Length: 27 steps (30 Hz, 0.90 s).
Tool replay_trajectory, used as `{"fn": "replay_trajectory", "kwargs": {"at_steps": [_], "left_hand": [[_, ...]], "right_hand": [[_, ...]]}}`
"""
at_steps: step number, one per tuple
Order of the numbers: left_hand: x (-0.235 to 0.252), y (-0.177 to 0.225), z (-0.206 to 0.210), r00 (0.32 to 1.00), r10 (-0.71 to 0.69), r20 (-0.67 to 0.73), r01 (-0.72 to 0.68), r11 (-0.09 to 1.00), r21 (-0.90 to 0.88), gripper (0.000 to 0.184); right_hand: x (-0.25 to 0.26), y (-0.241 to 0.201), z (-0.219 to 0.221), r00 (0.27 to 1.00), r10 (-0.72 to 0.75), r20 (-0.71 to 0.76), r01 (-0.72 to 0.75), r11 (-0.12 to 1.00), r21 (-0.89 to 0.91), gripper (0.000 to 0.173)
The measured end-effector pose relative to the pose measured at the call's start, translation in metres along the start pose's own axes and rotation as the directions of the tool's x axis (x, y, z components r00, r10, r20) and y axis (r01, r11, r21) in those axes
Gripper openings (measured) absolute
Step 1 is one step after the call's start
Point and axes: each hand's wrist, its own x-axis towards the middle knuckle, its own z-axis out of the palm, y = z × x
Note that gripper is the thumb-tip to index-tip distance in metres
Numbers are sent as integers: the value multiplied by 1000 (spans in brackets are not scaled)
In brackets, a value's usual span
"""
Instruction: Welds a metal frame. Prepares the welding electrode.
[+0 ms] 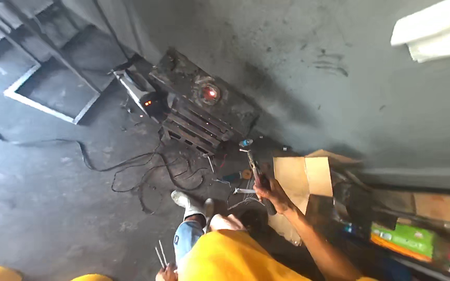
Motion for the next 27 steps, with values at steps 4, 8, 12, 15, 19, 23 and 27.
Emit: {"fn": "replay_trajectory", "kwargs": {"at_steps": [4,8,12,15,19,23,27], "left_hand": [[-22,18,-22,996,81,47,-88,983,164,46],[-16,17,-45,995,86,58,-102,911,400,45],[-7,27,-63,983,178,-36,-127,815,565,40],[-21,64,-77,965,255,-58,-172,787,592,39],[-45,110,-88,901,429,-70,-316,756,573,40],[-85,144,-97,808,563,-173,-425,761,491,41],[-111,168,-119,597,703,-385,-714,685,145,35]], "right_hand": [[-58,52,-9,963,92,-254,-105,994,-38,80],[-106,95,-13,859,182,-478,-234,971,-50,72],[-119,118,-27,786,252,-564,-291,956,21,72],[-109,114,-42,771,278,-573,-345,938,-10,73],[-67,114,-68,744,254,-618,-436,885,-161,83],[-34,107,-85,678,182,-712,-514,810,-282,78],[-31,97,-88,600,97,-794,-455,857,-240,79]]}}
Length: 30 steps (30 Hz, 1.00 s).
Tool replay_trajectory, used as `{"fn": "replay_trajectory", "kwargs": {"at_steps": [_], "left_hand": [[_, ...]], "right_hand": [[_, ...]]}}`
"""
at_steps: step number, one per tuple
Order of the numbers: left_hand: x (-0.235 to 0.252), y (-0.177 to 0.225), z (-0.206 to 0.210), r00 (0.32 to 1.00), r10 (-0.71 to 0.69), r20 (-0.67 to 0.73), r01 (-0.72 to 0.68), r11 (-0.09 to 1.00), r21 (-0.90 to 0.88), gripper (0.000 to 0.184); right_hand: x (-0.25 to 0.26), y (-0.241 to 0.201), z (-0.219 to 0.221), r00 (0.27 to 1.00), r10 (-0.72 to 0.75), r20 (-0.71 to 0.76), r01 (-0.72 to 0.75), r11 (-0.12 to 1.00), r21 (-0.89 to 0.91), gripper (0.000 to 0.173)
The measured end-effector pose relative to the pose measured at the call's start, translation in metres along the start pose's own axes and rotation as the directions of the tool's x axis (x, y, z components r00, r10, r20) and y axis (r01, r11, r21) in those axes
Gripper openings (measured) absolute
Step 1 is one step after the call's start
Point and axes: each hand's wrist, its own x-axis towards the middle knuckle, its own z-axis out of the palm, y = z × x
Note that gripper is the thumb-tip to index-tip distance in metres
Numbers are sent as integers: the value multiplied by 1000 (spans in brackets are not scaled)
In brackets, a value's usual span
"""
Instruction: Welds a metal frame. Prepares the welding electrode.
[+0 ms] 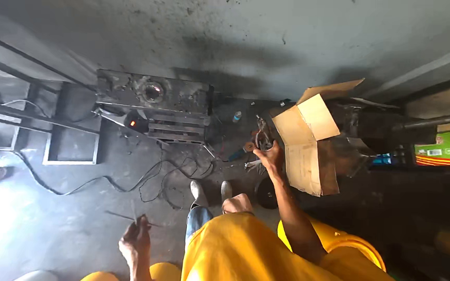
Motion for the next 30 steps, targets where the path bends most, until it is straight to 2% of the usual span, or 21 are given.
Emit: {"fn": "replay_trajectory", "kwargs": {"at_steps": [1,3,4,6,9,12,14,17,20,22,30], "left_hand": [[5,12,-3,998,7,-56,-18,981,-195,31],[15,50,-13,990,-116,-79,59,854,-518,28],[18,72,-19,980,-191,-57,119,788,-604,28],[23,106,-26,969,-247,17,178,650,-739,25],[34,131,-25,979,-159,131,190,456,-869,27],[37,149,-14,971,-77,228,241,337,-910,30],[36,163,-10,956,-54,290,292,299,-908,31],[34,177,-7,936,-12,351,344,238,-908,31],[33,191,-5,921,50,386,368,206,-907,31],[32,198,-7,913,79,401,379,204,-903,29],[35,205,-31,902,166,398,359,222,-907,28]], "right_hand": [[-4,-2,-6,1000,9,-15,-8,999,34,79],[-15,-7,-18,1000,2,-31,3,989,150,77],[-23,-8,-21,999,-28,-38,36,975,218,75],[-43,-8,-24,996,-83,-22,86,945,316,71],[-79,-19,-29,993,-115,34,90,903,419,67],[-109,-24,-36,981,-185,56,134,858,495,59],[-126,-28,-41,958,-263,113,156,811,564,61],[-151,-36,-45,858,-456,237,188,708,681,68],[-172,-53,-47,717,-599,357,157,637,754,64],[-181,-66,-45,658,-652,378,132,594,794,61],[-183,-97,-45,581,-728,365,85,500,862,59]]}}
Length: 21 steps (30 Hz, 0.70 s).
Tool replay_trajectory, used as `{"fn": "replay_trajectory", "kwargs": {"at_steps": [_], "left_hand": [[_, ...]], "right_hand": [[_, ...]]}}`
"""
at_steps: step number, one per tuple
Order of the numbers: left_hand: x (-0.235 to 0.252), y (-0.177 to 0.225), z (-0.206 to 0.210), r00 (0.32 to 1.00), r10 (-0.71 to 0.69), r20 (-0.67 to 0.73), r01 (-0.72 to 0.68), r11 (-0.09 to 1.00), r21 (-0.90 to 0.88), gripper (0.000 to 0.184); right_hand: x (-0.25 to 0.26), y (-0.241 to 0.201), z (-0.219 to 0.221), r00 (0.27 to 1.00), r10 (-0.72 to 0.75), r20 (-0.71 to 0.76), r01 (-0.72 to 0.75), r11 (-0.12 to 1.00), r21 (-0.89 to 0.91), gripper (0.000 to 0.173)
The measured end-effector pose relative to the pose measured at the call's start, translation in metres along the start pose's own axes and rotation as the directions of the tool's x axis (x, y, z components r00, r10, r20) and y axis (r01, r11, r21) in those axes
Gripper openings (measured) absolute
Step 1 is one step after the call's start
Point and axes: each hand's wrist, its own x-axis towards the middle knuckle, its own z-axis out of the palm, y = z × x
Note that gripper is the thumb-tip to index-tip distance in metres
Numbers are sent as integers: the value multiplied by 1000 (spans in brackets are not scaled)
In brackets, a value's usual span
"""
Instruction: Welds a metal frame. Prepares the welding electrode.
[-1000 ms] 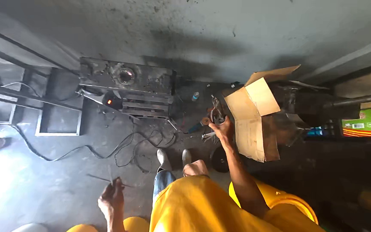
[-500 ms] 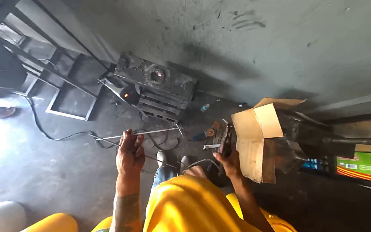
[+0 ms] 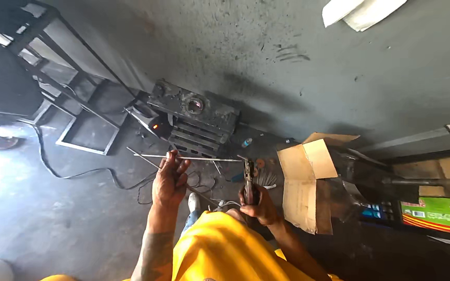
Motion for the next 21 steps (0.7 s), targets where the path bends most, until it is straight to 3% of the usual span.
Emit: {"fn": "replay_trajectory", "kwargs": {"at_steps": [4,6,7,9,11,14,17,19,21], "left_hand": [[-2,11,-3,994,90,-55,-87,995,56,25],[-3,11,6,980,159,-122,-143,982,125,20],[-5,10,14,973,190,-133,-173,976,130,19],[-11,9,30,963,260,-78,-255,965,67,21],[-17,20,46,944,330,22,-330,944,-14,24],[-21,47,63,870,490,54,-490,872,-14,21],[-20,54,63,802,593,78,-597,800,61,19],[-18,40,62,846,529,73,-534,839,110,20],[-14,19,61,925,380,24,-380,918,113,22]], "right_hand": [[-1,-7,4,995,-60,-76,58,998,-35,62],[-1,-15,8,969,-156,-193,100,957,-271,65],[1,-17,9,949,-179,-260,47,895,-443,66],[15,-4,6,915,-75,-396,-221,729,-648,71],[26,21,-8,845,108,-524,-457,655,-602,71],[24,37,-32,770,153,-619,-579,577,-577,70],[10,35,-36,781,102,-616,-520,653,-551,69],[3,24,-34,824,55,-563,-388,780,-491,63],[-1,9,-28,875,-24,-483,-199,893,-404,59]]}}
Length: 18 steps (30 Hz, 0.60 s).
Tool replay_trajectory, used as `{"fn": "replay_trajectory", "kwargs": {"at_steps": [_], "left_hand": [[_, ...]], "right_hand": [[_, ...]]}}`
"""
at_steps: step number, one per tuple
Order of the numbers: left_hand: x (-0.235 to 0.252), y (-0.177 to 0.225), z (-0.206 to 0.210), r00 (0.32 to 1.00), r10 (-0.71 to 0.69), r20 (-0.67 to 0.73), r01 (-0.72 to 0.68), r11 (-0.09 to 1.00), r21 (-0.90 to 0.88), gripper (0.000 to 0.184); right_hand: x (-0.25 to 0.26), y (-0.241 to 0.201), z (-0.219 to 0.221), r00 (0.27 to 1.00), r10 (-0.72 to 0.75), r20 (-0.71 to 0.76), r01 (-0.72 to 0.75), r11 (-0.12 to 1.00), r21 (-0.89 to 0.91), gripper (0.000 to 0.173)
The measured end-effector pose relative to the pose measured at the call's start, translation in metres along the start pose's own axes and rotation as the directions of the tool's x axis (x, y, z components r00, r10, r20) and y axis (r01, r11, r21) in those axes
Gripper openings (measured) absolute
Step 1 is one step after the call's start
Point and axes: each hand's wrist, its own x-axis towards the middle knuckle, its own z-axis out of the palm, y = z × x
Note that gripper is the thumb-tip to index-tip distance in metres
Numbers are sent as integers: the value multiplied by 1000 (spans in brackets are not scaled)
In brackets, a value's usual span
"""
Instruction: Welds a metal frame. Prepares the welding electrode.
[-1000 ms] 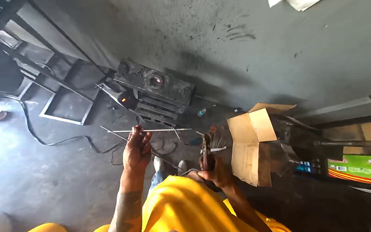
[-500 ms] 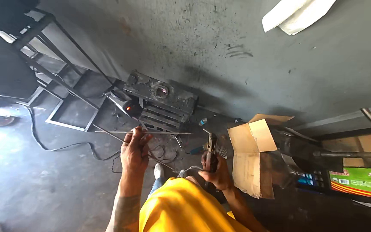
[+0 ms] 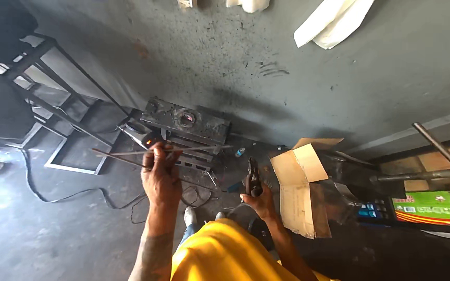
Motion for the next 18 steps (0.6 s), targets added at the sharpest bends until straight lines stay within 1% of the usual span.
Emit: {"fn": "replay_trajectory", "kwargs": {"at_steps": [3,4,6,9,12,15,18], "left_hand": [[-2,-27,-2,970,-241,9,241,966,-95,25],[-3,-31,-2,955,-296,23,296,948,-121,25],[-3,-35,-2,933,-351,72,359,921,-153,26],[-4,-32,1,919,-378,114,393,902,-178,26],[-1,-29,1,913,-384,139,406,891,-205,28],[3,-27,-1,919,-366,147,391,892,-225,27],[8,-25,-4,924,-349,156,378,897,-228,27]], "right_hand": [[-10,-24,-8,983,-153,98,130,969,208,67],[-12,-29,-11,970,-204,129,167,953,253,70],[-15,-39,-16,944,-264,199,197,932,303,73],[-16,-47,-19,922,-300,246,213,922,322,73],[-15,-52,-17,915,-319,245,230,915,332,73],[-12,-55,-14,918,-318,237,238,920,312,72],[-9,-59,-12,923,-304,235,234,930,284,66]]}}
